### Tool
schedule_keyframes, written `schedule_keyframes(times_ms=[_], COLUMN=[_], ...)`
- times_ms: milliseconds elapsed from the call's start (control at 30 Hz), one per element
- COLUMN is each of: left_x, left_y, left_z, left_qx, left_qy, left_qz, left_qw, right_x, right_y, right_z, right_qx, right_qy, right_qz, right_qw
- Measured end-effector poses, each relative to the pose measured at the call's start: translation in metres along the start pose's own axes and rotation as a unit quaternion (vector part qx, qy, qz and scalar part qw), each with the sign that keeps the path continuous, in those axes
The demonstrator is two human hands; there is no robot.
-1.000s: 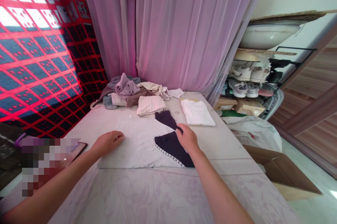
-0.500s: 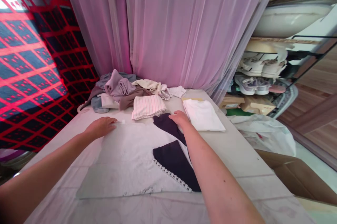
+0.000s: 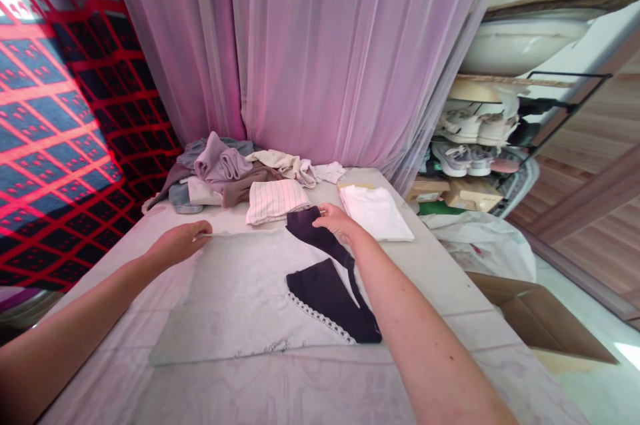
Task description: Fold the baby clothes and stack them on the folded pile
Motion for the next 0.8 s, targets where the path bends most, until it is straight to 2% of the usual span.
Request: schedule_keyframes(times_ms=[133,267,400,533,667,800], left_x=[-0.025,-0.052,-0.07,-0.076,-0.078,-0.079], left_y=[0.004,-0.003,-0.014,-0.02,-0.021,-0.025], left_z=[0.007,0.013,0.017,0.016,0.012,0.003], left_qx=[-0.032,-0.043,-0.035,-0.025,-0.04,-0.044], left_qy=[-0.03,-0.045,-0.052,-0.056,-0.059,-0.039], left_qz=[0.031,0.033,0.031,0.044,0.057,0.052], left_qw=[0.999,0.998,0.998,0.997,0.996,0.997], right_x=[-0.033,-0.061,-0.09,-0.115,-0.128,-0.131], right_y=[-0.004,0.0,-0.002,-0.012,-0.015,-0.01], right_z=[-0.01,-0.002,0.002,0.002,0.007,0.011], right_qx=[-0.018,-0.123,-0.216,-0.299,-0.351,-0.339], right_qy=[0.057,0.091,0.165,0.23,0.222,0.196], right_qz=[-0.02,0.021,0.081,0.121,0.146,0.153], right_qw=[0.998,0.988,0.959,0.918,0.898,0.908])
Point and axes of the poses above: each hand's wrist, its own x-axis towards the middle knuckle, its own y-axis out of the back of the hand, z = x × y, the point moved 10 cm from there along x, towards the middle knuckle, and after that the axes turned 9 degrees about -x, right-handed, at the moved point
